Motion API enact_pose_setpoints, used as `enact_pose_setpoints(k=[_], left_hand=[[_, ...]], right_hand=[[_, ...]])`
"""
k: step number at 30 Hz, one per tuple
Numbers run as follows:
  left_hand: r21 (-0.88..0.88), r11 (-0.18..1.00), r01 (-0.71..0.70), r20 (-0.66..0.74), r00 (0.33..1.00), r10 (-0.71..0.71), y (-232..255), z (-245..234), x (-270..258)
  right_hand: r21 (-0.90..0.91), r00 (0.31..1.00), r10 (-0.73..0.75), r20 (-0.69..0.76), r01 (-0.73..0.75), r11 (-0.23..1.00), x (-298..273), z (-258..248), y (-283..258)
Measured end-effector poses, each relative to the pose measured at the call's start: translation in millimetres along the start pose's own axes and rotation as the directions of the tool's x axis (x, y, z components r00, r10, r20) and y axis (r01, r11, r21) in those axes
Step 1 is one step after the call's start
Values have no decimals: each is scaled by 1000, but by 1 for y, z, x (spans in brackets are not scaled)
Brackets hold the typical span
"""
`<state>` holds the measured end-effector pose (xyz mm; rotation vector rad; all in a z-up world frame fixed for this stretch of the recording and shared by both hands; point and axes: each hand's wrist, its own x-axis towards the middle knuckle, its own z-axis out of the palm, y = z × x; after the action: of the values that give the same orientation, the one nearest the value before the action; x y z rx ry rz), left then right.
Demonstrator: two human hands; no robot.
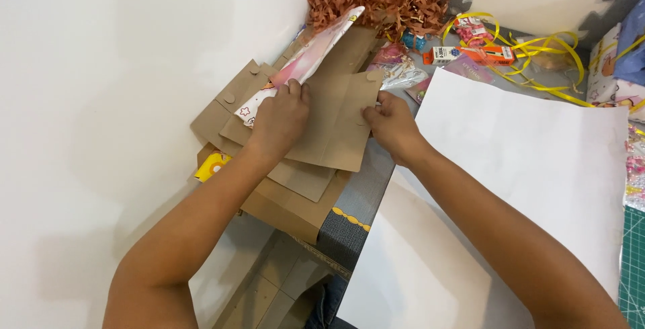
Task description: Packaging a handmade beaded keychain into a plastic sleeve and preparing a cardboard gift box.
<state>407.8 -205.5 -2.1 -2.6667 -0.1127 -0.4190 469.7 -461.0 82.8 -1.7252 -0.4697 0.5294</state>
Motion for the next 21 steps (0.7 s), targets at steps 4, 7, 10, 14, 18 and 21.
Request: enact_pose_setpoints(k=[4, 7, 10, 14, 18, 21], left_hand=[[74, 997, 4, -7, 1000, -3, -2, -32, -2], [186, 982, 31, 28, 999, -37, -3, -70, -5], [283, 959, 25, -85, 996, -1, -5, -53, -9], [306, 950, -60, -40, 996, 76, -5, -31, -11], [356, 912, -205, 126, 977, 171, -2, -34, -14], [252, 962, -100, 188, 981, 52, 9, 35, -25]], right_hand=[[27, 999, -28, -20, 29, 999, -10, -14, -8], [91, 994, 73, -77, -66, 994, -29, -24, -19], [58, 986, 118, -118, -111, 992, -55, -34, -32], [11, 973, 146, -179, -146, 989, -78, -56, -28], [-25, 951, 206, -230, -218, 976, -110, -76, -38], [242, 900, 389, -197, -340, 909, -121, -117, -12]])
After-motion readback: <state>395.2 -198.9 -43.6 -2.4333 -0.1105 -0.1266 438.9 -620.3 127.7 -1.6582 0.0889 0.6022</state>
